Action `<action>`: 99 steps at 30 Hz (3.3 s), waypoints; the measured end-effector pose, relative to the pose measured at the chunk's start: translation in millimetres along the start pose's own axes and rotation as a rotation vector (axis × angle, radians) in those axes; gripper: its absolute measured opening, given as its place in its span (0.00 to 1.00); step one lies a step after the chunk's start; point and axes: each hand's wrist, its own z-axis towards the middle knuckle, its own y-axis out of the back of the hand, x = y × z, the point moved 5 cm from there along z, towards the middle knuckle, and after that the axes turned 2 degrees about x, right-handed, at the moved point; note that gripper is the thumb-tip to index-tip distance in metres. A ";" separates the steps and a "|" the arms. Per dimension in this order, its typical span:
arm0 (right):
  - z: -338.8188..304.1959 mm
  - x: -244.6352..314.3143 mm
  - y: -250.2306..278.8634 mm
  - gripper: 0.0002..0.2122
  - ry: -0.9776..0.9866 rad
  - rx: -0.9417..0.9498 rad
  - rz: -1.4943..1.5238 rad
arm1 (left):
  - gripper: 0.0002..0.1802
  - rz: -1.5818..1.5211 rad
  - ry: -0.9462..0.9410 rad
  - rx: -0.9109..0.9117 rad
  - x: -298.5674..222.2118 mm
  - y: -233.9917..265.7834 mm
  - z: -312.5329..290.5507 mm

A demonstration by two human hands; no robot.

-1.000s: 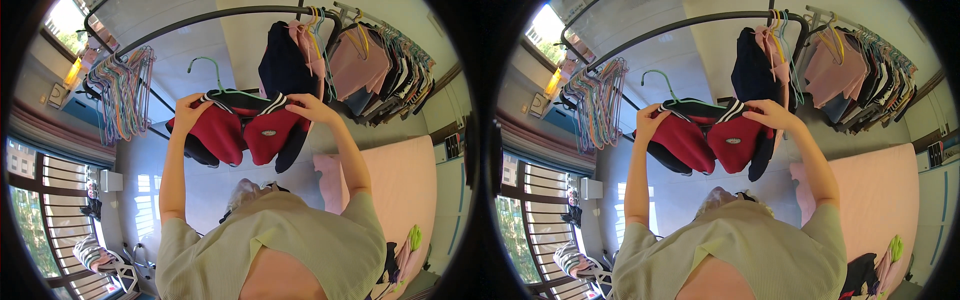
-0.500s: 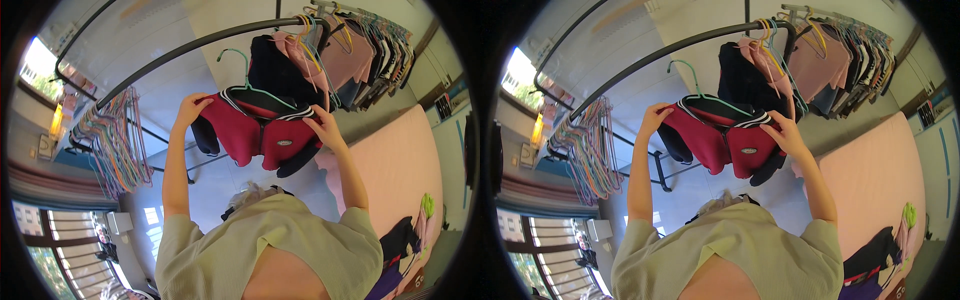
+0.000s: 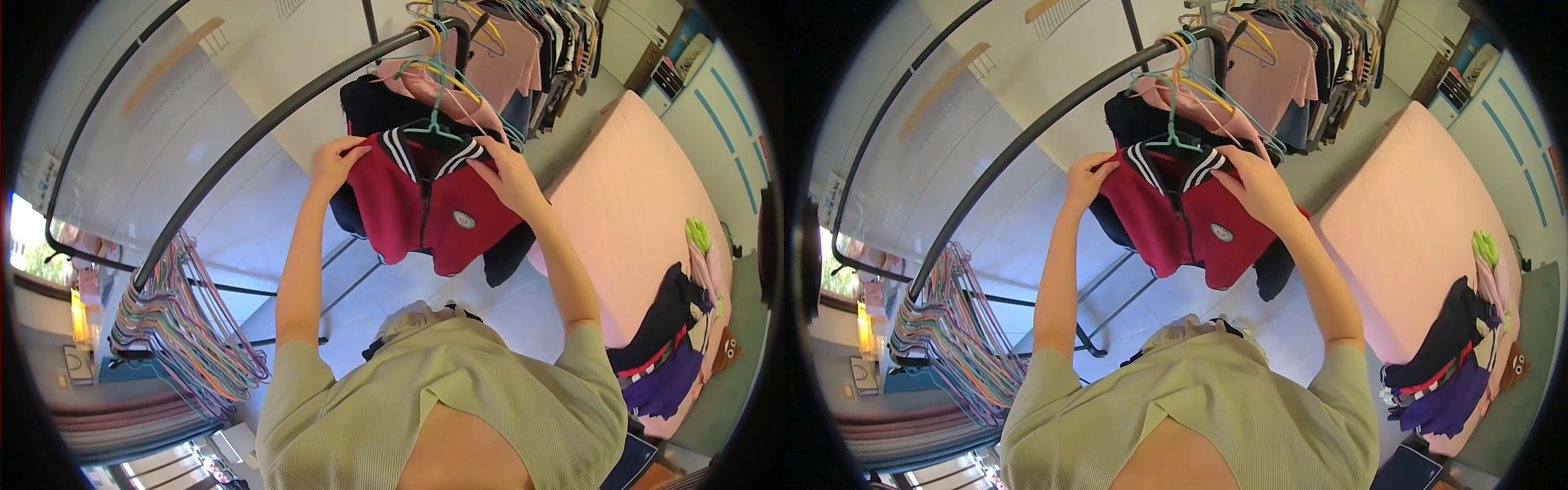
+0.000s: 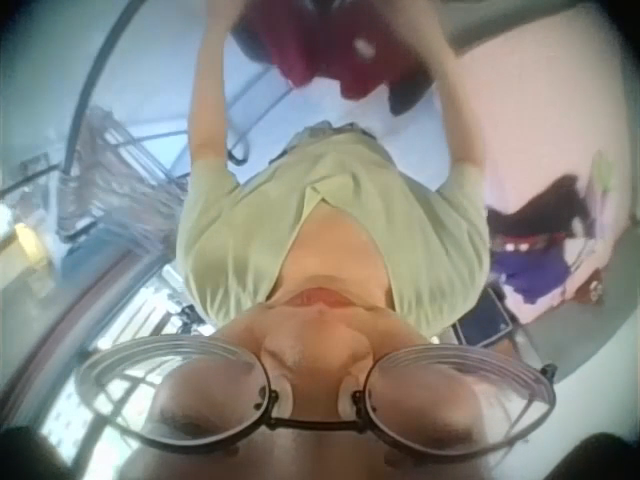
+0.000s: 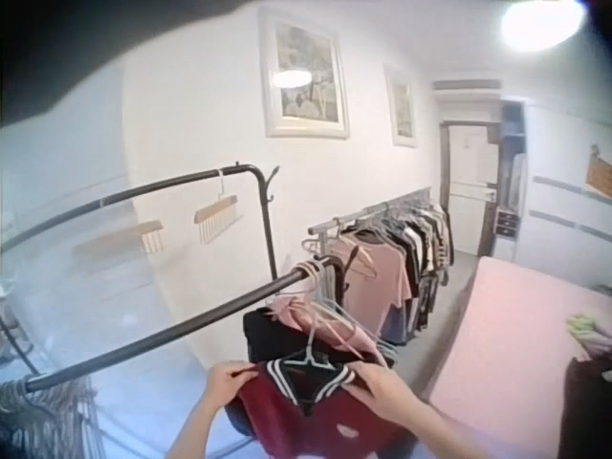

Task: The person takes hangers from a clothes rack, puts various garments from a bed onto the hangers, and hangs the clothes onto the rack.

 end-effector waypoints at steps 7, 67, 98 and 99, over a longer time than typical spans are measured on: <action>-18.0 -21.8 10.5 0.17 -0.238 0.352 0.601 | 0.08 -0.111 -0.006 -0.080 33.0 14.2 5.0; -74.6 -57.5 1.5 0.20 -0.153 -0.563 -0.215 | 0.31 -0.042 -0.285 -0.299 -86.4 -126.1 14.1; -65.0 -293.1 100.2 0.19 -0.231 -0.198 0.163 | 0.27 0.028 -0.081 -0.316 -163.5 -365.3 110.3; -52.5 -298.4 96.6 0.19 -0.205 -0.186 0.169 | 0.27 -0.015 -0.051 -0.325 -155.0 -367.6 120.4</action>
